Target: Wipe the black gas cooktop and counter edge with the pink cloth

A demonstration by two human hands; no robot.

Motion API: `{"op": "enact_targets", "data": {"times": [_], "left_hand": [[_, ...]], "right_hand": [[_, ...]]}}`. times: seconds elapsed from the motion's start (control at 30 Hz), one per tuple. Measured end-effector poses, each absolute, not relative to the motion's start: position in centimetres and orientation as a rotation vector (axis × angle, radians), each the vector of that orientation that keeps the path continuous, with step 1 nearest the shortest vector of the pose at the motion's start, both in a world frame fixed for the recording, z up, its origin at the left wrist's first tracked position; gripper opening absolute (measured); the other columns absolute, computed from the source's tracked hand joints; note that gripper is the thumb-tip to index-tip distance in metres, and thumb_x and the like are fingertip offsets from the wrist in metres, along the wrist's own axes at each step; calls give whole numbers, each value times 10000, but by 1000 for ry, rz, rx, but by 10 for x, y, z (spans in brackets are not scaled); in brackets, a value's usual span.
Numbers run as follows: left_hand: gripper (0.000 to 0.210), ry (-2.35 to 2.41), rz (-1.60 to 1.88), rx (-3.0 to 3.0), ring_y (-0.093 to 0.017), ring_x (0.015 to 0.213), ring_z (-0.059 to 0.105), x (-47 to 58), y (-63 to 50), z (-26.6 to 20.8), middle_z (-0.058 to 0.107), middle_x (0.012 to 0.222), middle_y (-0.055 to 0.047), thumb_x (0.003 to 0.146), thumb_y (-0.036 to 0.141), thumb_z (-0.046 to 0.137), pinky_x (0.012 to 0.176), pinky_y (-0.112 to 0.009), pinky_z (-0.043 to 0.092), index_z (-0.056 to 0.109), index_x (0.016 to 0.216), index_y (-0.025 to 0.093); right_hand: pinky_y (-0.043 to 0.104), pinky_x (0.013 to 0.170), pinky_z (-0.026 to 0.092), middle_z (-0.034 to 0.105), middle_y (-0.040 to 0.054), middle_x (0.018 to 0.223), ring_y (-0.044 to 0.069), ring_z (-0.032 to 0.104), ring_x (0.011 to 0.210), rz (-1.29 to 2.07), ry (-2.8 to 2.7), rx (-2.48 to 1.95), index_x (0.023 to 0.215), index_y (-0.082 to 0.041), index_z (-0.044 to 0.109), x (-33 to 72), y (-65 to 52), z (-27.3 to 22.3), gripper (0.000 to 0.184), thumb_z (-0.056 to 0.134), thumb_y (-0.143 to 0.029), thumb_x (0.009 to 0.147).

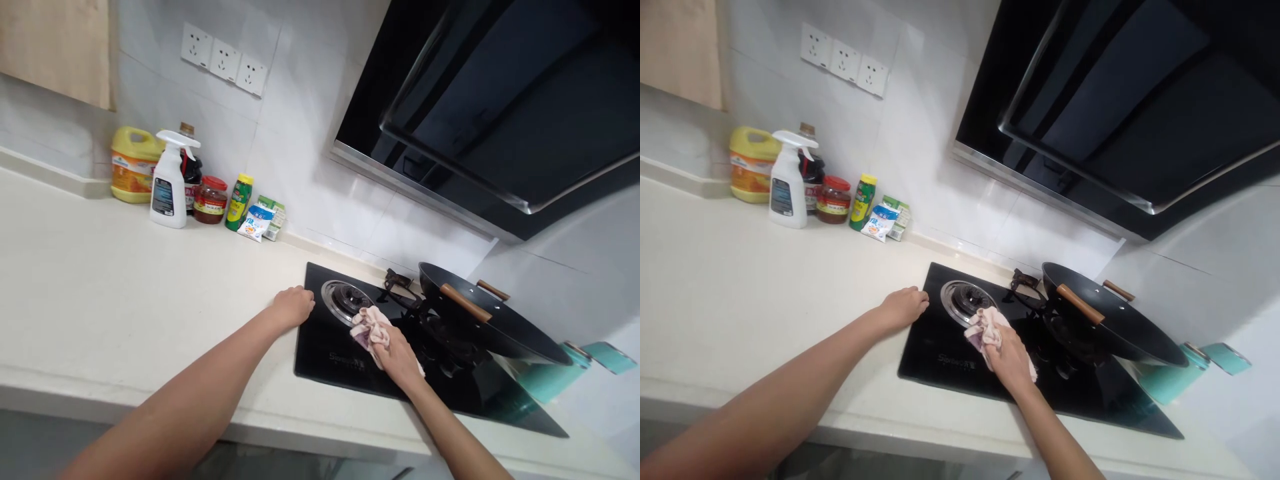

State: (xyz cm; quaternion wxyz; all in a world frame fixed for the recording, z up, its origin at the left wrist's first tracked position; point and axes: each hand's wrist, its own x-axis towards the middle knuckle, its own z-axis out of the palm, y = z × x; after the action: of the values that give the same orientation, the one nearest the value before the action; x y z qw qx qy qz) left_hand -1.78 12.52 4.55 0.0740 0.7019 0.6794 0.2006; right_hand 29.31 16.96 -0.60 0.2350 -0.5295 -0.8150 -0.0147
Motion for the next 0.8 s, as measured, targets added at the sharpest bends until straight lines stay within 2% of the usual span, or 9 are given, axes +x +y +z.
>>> {"op": "enact_targets", "data": {"times": [0.13, 0.33, 0.43, 0.5, 0.63, 0.73, 0.8], "left_hand": [[355, 2068, 681, 2030, -264, 981, 693, -22, 126, 51, 700, 1090, -121, 1000, 307, 400, 847, -368, 501, 743, 1043, 224], [432, 2238, 888, 1876, -286, 1111, 652, -38, 126, 65, 621, 1230, -146, 1028, 304, 299, 914, -396, 485, 667, 1235, 213], [435, 2262, 942, 1854, -277, 1112, 644, -41, 126, 66, 621, 1223, -130, 1038, 332, 292, 924, -388, 481, 653, 1255, 226], [426, 2272, 945, 1842, -266, 1086, 649, -42, 126, 65, 630, 1200, -122, 1039, 333, 298, 914, -378, 482, 662, 1234, 229], [403, 2289, 943, 1827, -247, 1059, 655, -41, 123, 67, 642, 1167, -105, 1041, 321, 312, 886, -353, 482, 679, 1183, 233], [401, 2279, 976, 1841, -242, 1056, 656, -38, 119, 71, 641, 1175, -97, 1046, 331, 308, 878, -345, 482, 673, 1185, 244], [407, 2272, 1000, 1844, -245, 1059, 655, -37, 117, 74, 640, 1179, -98, 1050, 333, 298, 879, -349, 482, 671, 1185, 244]], "right_hand": [[449, 1094, 422, 614, 116, 1341, 299, 556, 1241, -15, -2289, -1282, 1319, -221, 585, 286, 133, -13, 496, 479, -339, 849], [394, 1053, 444, 631, 83, 1258, 260, 581, 1166, 136, -2485, -1080, 1251, -266, 604, 241, 108, 4, 440, 510, -271, 821], [406, 1110, 396, 584, 102, 1363, 276, 528, 1273, 141, -2497, -1038, 1290, -238, 586, 208, 127, 12, 476, 530, -296, 821], [415, 1113, 390, 595, 120, 1363, 288, 532, 1279, 166, -2435, -1069, 1264, -206, 604, 187, 147, 15, 456, 524, -328, 831], [358, 901, 508, 727, 97, 1081, 262, 666, 999, 355, -2189, -1315, 1119, -200, 662, 167, 185, 22, 367, 477, -386, 862], [319, 771, 525, 744, 113, 1031, 247, 691, 911, 394, -2091, -1378, 1143, -173, 671, 168, 211, 34, 435, 378, -381, 897], [316, 737, 524, 745, 121, 1012, 247, 693, 892, 395, -2082, -1380, 1141, -150, 681, 168, 230, 43, 472, 344, -378, 902]]}}
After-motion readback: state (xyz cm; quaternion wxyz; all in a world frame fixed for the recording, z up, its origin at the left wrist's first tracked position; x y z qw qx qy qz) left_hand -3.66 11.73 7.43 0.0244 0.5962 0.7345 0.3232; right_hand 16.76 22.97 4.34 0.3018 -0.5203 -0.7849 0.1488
